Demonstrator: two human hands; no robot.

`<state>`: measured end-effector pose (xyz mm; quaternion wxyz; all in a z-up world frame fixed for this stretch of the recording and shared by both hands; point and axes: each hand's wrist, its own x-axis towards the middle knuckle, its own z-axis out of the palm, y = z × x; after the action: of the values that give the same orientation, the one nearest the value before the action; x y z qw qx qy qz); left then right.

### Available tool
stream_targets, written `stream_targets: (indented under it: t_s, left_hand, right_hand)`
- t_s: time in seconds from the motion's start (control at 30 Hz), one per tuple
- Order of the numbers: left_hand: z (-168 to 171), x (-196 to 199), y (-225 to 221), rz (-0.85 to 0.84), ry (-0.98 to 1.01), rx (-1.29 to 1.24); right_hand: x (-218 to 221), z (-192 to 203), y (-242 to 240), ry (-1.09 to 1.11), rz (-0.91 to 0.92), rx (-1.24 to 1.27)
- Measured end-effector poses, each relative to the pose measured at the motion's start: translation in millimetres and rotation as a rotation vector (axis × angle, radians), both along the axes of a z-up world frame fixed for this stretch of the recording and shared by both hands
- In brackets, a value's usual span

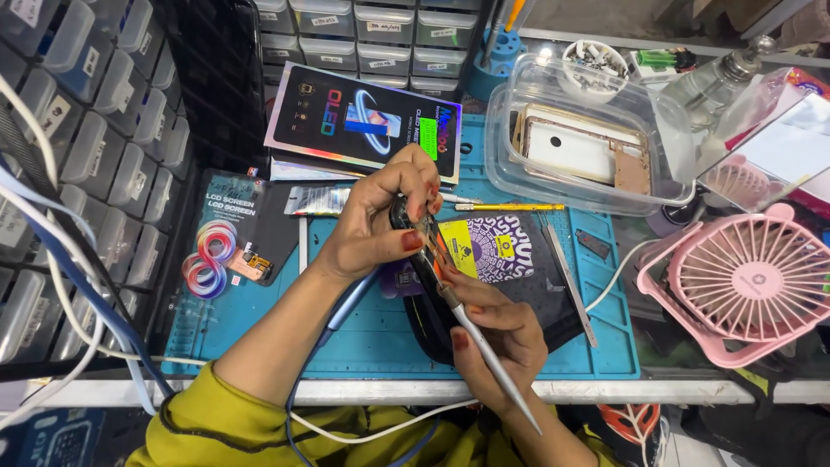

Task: Repairing a smartphone by disassembling and reassembling its internal components and screen.

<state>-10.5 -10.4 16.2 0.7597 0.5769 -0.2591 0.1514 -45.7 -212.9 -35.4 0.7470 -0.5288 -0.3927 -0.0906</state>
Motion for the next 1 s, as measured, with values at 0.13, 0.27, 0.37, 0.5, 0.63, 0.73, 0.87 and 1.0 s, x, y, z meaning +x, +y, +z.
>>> stream_targets:
  t_s: [0.13,0.27,0.37,0.5,0.63,0.73,0.87,1.0]
  left_hand:
    - [1.3,-0.9,-0.5,-0.01,0.01,-0.014]
    - [1.1,-1.4,-0.5,-0.012,0.02,-0.008]
    - [1.1,-1.5,-0.5,-0.009,0.033,-0.005]
    - [2.1,-2.3,-0.4,-0.006,0.035,-0.004]
    - [1.8,-1.4,-0.7,0.004,0.033,-0.003]
    - [1.6,-0.8,-0.8,0.004,0.031,-0.003]
    - [1.7,-1.1,-0.4,-0.004,0.034,-0.004]
    - [2.8,-1.7,-0.7,-0.004,0.039,-0.011]
  right_hand:
    - [2.1,2.6,0.8,-0.023,-0.048,-0.032]
    - [2.0,6.0,-1.7,0.003,-0.049,-0.049]
    - [1.0,2.1,-3.3,0.046,-0.023,-0.024]
    - [-2.5,-0.9,-3.1,0.083,0.029,0.027]
    - [-4.8,-1.6,-4.6,0.137,0.019,0.021]
    - [-5.9,-8.7,-6.1,0.17,-0.032,0.014]
    - [-5.8,-5.2,-4.3,0.158,-0.032,-0.014]
    - [-4.7,-5.3,-3.2,0.166,-0.021,0.002]
